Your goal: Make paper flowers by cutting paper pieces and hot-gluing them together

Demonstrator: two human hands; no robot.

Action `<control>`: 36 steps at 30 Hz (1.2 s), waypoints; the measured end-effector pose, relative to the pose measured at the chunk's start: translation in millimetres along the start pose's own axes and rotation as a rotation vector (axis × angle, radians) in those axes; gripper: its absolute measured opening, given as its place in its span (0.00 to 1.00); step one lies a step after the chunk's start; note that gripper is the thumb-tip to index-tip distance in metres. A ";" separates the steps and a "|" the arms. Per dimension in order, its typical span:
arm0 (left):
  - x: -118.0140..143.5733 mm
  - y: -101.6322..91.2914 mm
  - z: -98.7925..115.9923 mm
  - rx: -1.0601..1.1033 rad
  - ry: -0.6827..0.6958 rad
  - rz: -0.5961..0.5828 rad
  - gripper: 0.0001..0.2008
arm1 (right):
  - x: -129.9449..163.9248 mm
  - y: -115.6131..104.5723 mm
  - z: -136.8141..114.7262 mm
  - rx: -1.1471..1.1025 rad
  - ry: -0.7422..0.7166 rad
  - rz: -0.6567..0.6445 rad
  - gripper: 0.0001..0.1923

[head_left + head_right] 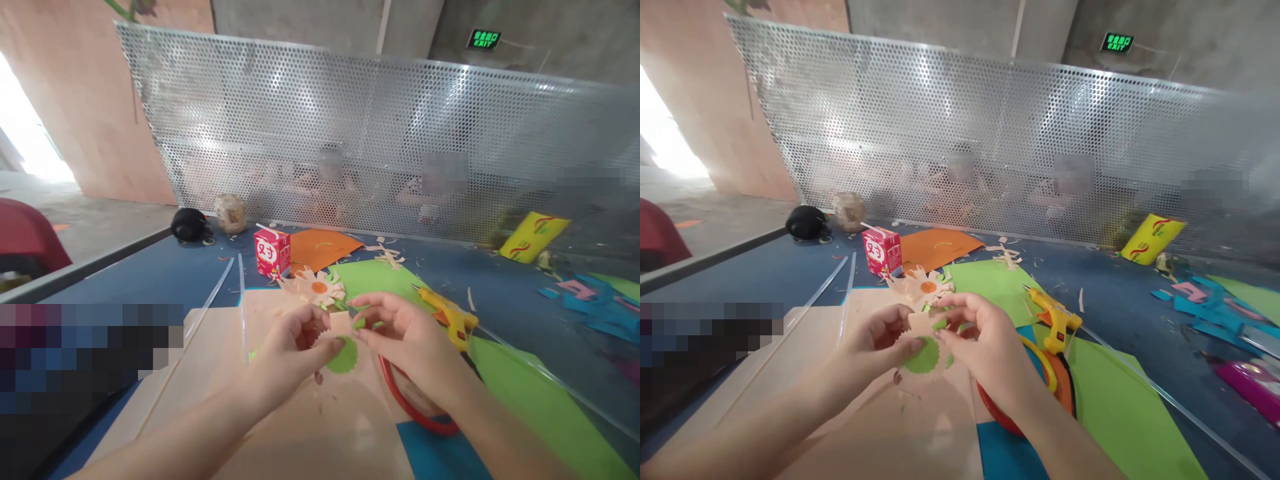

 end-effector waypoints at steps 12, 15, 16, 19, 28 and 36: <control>-5.0 -7.4 -5.9 0.043 -0.031 0.018 0.11 | -1.8 -7.9 9.1 -0.060 0.038 0.061 0.11; -7.0 -10.3 -7.5 0.043 -0.019 0.025 0.11 | -2.6 -7.3 10.0 -0.046 0.063 0.054 0.11; -7.3 -10.7 -8.1 0.041 -0.021 0.027 0.11 | -3.0 -5.8 10.9 -0.036 0.072 0.044 0.11; -7.4 -9.5 -10.3 0.039 -0.046 0.029 0.12 | -4.2 -1.1 12.1 0.010 0.062 0.022 0.14; -10.6 -5.3 -12.4 0.039 -0.034 -0.011 0.12 | -4.5 0.6 12.0 0.029 0.016 0.077 0.12; -11.3 -7.2 -14.7 0.050 -0.044 0.002 0.12 | -6.1 3.3 18.8 -0.074 0.070 0.071 0.14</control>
Point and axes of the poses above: each hand's wrist, its own x-axis away from the middle knuckle, its own y-axis out of the palm, z = x × y, the point moved 6 cm from there along -x, towards the middle knuckle, and after that the axes turned 11 degrees about x, right-handed, at the moved point
